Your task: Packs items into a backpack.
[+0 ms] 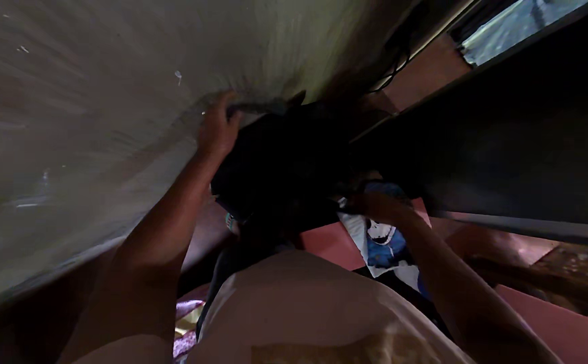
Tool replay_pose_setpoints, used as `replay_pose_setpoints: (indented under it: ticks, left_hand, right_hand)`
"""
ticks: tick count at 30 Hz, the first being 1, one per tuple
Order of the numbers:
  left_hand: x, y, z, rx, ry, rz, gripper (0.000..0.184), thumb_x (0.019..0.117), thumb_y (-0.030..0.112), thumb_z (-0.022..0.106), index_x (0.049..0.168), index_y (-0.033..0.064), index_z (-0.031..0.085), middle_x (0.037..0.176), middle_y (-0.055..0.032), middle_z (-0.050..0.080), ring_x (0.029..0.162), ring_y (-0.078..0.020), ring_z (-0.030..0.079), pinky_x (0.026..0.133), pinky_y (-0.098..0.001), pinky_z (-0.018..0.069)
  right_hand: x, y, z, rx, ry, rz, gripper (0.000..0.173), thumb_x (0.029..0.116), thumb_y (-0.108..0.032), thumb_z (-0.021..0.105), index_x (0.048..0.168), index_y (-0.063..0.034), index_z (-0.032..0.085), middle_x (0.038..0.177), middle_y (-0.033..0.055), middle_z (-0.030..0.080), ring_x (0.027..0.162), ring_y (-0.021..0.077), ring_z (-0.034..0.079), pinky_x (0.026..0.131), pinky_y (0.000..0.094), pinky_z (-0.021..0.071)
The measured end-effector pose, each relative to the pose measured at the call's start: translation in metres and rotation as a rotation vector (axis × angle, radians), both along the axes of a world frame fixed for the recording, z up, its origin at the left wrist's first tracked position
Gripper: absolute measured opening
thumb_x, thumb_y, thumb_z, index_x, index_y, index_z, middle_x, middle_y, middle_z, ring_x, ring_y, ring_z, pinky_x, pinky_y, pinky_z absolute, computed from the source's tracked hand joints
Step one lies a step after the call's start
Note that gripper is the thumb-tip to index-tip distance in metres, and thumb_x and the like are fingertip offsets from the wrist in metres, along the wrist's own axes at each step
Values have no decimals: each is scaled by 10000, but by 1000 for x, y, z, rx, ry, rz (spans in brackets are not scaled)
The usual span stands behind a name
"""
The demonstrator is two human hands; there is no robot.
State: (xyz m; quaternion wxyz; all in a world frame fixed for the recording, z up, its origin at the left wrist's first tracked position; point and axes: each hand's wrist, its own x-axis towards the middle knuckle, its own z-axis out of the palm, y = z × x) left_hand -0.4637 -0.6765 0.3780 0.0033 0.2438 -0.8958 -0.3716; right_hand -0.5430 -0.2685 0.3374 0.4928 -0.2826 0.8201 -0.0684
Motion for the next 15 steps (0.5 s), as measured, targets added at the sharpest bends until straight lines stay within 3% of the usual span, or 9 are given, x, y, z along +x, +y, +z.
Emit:
replay_pose_setpoints:
  ticks: [3,5,7,11,13,15]
  left_hand:
    - [37,-21,-15,-131,134,125,457,1060,226,518,1476,39,492,1483,-225,505,1397,-357,472,1166,-491,388]
    - [77,-18,-33,-109,130,223,404,1070,191,486,1422,-1,534,1457,-267,509,1369,-391,484,1140,-513,404]
    - [118,-6,-65,31,22,369,378,1082,161,454,1397,-38,517,1406,-286,528,1277,-390,555,1064,-514,471]
    - [167,22,-133,646,-211,694,441,1083,179,493,1477,1,409,1427,-241,519,1232,-327,573,994,-483,499]
    - [166,28,-135,748,-196,731,383,1077,155,519,1414,-25,491,1340,-239,581,1137,-296,636,948,-437,541]
    - [164,26,-135,667,-204,712,312,1048,111,571,1310,-58,562,1226,-232,629,1010,-262,670,896,-403,563]
  right_hand:
    - [17,30,-24,128,56,15,418,979,-8,536,1364,-115,657,1377,258,597,1308,459,538,1086,656,406]
    - [28,17,-19,84,121,-111,462,998,9,483,1428,-111,601,1445,249,550,1348,439,515,1116,620,402]
    - [41,-18,-12,-19,192,-221,399,1049,-62,461,1426,-83,589,1425,239,573,1309,424,559,1095,599,436]
    - [70,-102,-23,-258,146,-214,359,1059,-147,527,1397,-66,616,1349,197,635,1232,346,627,1077,516,483]
    - [86,-149,-29,-341,80,-87,362,1066,-206,539,1392,-70,621,1314,176,654,1197,312,647,1059,484,500]
    - [99,-192,-39,-330,34,59,375,1065,-264,544,1382,-85,633,1350,168,630,1254,319,609,1081,500,473]
